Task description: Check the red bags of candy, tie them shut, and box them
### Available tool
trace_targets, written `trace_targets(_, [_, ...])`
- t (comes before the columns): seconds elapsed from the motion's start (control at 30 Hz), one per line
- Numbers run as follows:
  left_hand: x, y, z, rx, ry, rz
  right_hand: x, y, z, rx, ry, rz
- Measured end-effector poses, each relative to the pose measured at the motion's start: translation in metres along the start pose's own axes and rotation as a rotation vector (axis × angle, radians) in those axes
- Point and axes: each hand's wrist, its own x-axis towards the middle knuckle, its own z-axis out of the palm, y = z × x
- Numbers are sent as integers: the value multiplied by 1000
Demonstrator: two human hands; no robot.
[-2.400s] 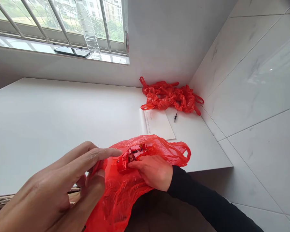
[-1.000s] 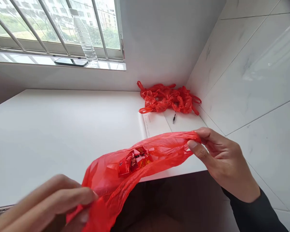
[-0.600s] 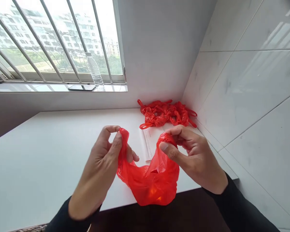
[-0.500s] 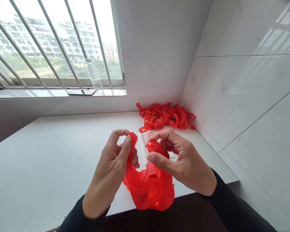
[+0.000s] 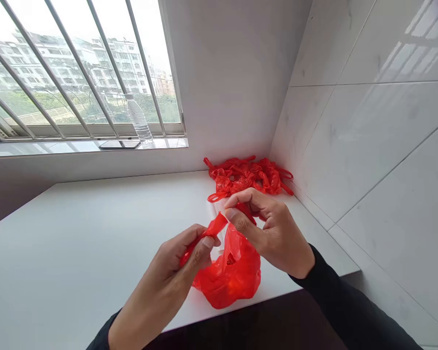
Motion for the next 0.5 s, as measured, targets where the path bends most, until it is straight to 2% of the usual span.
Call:
trace_targets(0.1, [4,-4,-1,-148,124,-38,-2,-5,-7,-101,108,-56])
trace_targets(0.2, [7,1,3,-248,249,-104,0,-8,-11,-270,177,-187])
trace_targets(0.27, [6,8,9,-214,226,-97,3,-9,-10,-348,108,-278])
trace_targets(0.4, [1,16,24,-4,49,21,5,-9,-1,-351,-137,-447])
trace_targets(0.5, [4,12,28,-28,42,25,5,-10,1,-276,-133,-490])
